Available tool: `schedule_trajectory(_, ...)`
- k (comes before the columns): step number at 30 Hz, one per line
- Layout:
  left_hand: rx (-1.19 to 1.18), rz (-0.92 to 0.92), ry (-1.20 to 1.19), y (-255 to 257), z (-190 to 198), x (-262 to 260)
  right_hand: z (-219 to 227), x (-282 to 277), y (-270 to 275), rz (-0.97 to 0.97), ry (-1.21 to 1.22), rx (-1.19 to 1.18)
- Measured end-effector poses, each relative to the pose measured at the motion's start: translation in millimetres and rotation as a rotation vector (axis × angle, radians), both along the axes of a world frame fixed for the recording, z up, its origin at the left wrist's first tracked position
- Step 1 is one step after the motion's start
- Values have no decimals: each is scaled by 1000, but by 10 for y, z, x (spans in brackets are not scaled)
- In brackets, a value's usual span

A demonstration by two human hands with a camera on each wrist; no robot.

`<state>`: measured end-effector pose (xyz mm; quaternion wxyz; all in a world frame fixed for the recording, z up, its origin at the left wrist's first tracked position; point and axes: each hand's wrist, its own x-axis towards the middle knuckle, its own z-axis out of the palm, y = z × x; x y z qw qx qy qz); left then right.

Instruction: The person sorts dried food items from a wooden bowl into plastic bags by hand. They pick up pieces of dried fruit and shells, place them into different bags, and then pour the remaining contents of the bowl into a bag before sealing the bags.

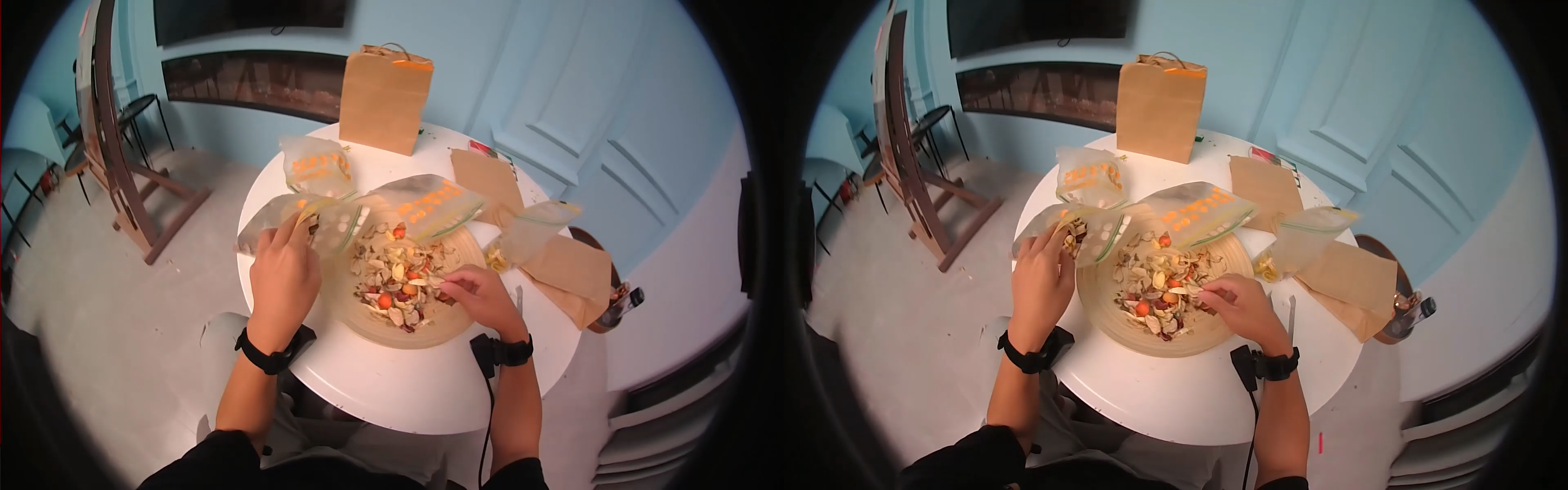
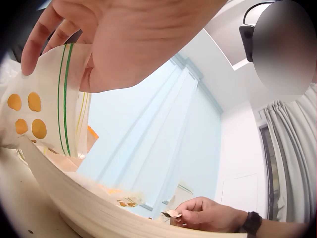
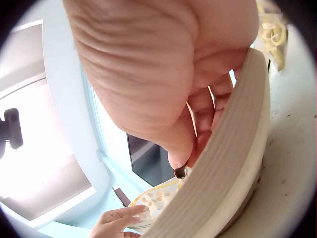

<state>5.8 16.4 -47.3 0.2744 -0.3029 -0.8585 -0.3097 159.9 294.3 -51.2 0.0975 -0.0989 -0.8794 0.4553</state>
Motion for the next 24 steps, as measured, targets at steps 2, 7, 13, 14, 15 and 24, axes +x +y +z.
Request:
schedule_trajectory(2, 90, -27, -41, -39, -10, -31, -5, 8, -8, -28, 47, 14)
schedule_trajectory(7, 271, -178, -83, -120, -37, -112, 37, 78, -30, -119, 71, -10)
schedule_trajectory(13, 379, -290, -162, -209, -58, -221, 564, -157, -472, -188, 67, -5)
schedule_trajectory(14, 385, -307, -166, -211, -60, -231, 696, -308, -668, -175, 67, 18)
schedule_trajectory(15, 390, -321, -170, -209, -65, -237, 778, -469, -826, -137, 75, 58)
schedule_trajectory(24, 521, -327, -150, -197, -126, -353, 557, -1255, -928, -237, 47, 419)
